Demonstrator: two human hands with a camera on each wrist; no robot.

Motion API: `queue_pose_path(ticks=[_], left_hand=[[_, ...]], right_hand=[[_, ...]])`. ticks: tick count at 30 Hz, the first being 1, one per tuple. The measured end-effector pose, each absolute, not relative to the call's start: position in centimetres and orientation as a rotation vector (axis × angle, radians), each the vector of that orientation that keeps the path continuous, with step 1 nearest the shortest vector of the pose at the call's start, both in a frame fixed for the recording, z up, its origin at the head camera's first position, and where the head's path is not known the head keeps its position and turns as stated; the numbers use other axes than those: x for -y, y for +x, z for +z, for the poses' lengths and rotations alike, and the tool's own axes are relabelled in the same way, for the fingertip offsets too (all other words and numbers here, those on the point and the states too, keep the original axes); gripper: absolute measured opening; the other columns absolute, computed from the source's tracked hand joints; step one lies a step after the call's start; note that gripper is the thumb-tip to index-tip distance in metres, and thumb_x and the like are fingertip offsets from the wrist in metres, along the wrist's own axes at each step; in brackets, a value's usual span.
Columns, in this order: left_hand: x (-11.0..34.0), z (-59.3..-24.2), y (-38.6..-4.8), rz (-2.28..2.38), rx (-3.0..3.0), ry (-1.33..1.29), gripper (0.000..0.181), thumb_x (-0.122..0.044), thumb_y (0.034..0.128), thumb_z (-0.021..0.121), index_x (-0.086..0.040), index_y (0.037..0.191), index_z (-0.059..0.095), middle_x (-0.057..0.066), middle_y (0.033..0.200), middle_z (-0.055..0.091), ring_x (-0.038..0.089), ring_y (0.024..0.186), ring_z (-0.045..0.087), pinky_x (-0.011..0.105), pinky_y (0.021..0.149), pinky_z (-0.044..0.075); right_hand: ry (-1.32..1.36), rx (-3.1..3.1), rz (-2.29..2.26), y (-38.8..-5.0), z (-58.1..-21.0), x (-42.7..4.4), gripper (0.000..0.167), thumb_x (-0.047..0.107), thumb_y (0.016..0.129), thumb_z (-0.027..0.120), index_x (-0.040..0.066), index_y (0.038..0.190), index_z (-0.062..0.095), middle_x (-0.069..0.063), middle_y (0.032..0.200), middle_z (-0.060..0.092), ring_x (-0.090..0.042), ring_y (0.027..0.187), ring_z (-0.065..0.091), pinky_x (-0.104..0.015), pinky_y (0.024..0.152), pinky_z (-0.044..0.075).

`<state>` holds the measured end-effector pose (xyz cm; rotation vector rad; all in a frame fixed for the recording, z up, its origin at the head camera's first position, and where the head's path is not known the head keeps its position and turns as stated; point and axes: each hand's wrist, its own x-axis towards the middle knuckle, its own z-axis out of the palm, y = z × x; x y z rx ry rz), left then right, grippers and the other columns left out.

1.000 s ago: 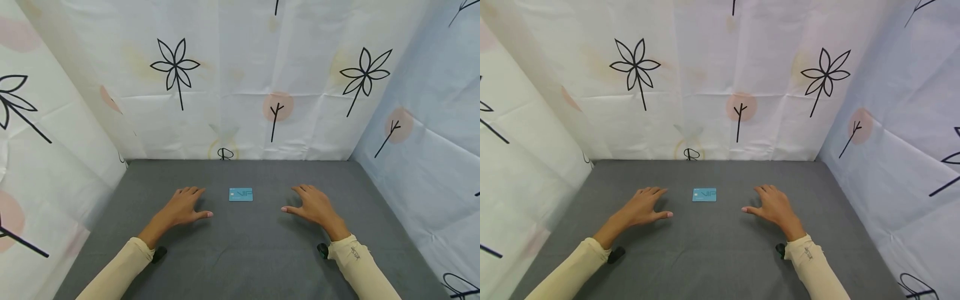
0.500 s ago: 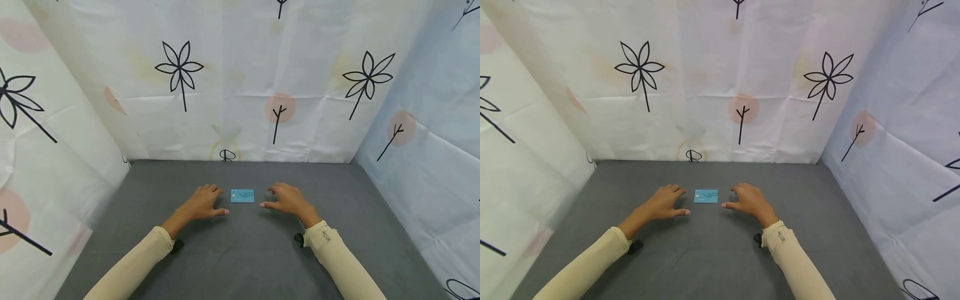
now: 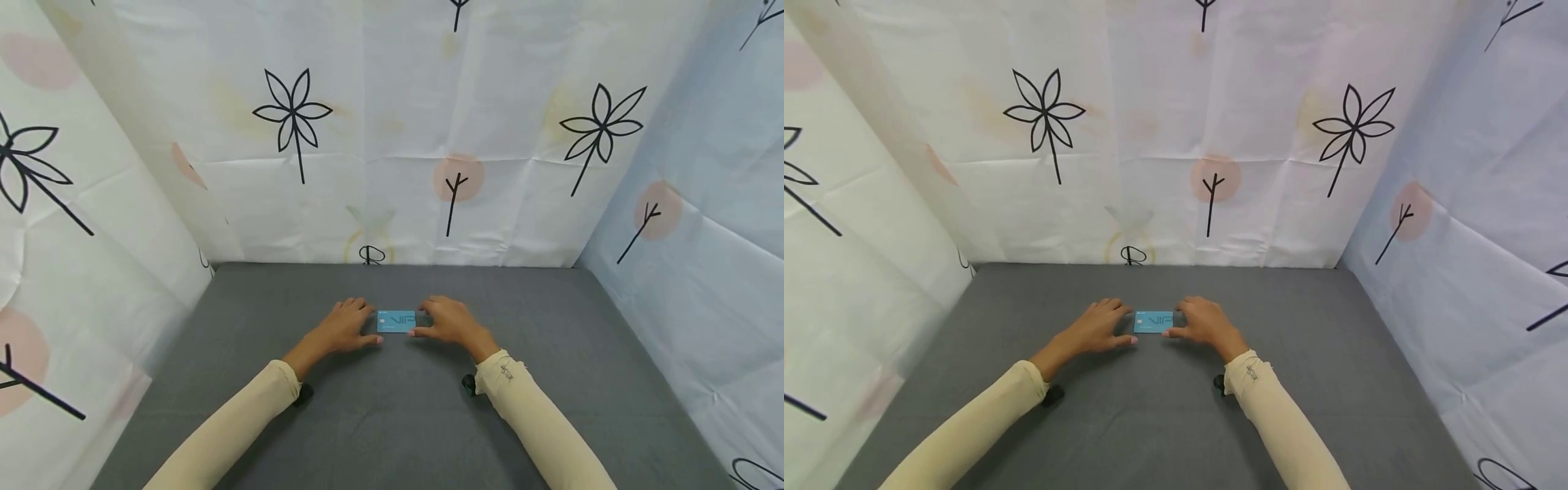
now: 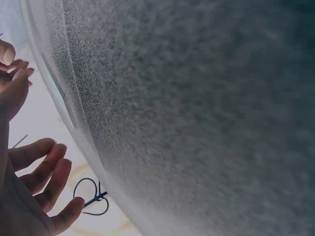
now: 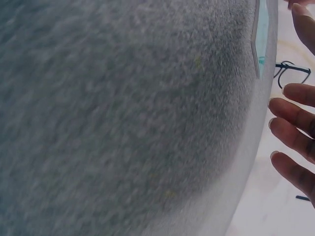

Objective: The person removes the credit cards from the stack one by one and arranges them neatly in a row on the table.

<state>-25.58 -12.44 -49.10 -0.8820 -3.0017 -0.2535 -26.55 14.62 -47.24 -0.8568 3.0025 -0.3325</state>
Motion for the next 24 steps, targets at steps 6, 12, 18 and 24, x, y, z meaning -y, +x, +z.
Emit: queue_pose_path(ticks=[6,12,18,24], left_hand=[[11.7,-49.4,-26.5,-0.218,3.008,-0.886,0.075,-0.059,0.0889,0.068,-0.006,0.14,0.055,0.014,0.132,0.056,0.033,0.122,0.053,0.053,0.099,0.044],[11.4,-49.8,-27.2,-0.224,3.022,-0.909,0.072,-0.058,0.0898,0.068,-0.007,0.139,0.056,0.013,0.13,0.055,0.032,0.121,0.052,0.052,0.099,0.044],[11.0,-49.8,-27.6,-0.258,3.045,-0.907,0.068,-0.057,0.0899,0.069,-0.007,0.136,0.058,0.013,0.129,0.055,0.032,0.122,0.051,0.054,0.1,0.042],[10.8,-49.8,-27.7,-0.251,3.056,-0.941,0.07,-0.058,0.0897,0.068,-0.006,0.136,0.058,0.014,0.126,0.055,0.031,0.117,0.053,0.051,0.099,0.045]], right_hand=[[-0.885,-2.997,-0.315,-27.5,-47.7,-13.8,0.06,0.057,0.083,0.076,0.008,0.118,0.071,-0.006,0.112,0.069,-0.022,0.101,0.066,-0.043,0.084,0.054],[-0.909,-2.981,-0.3,-28.2,-48.0,-12.9,0.056,0.056,0.084,0.076,0.009,0.114,0.073,-0.004,0.104,0.067,-0.017,0.089,0.061,-0.038,0.076,0.052],[-0.914,-2.969,-0.262,-28.5,-48.3,-12.3,0.054,0.056,0.084,0.075,0.01,0.111,0.073,-0.004,0.099,0.061,-0.014,0.081,0.053,-0.035,0.068,0.048],[-0.918,-2.967,-0.279,-28.4,-48.6,-12.2,0.055,0.054,0.084,0.076,0.009,0.114,0.072,-0.006,0.103,0.06,-0.017,0.086,0.054,-0.037,0.069,0.049]])
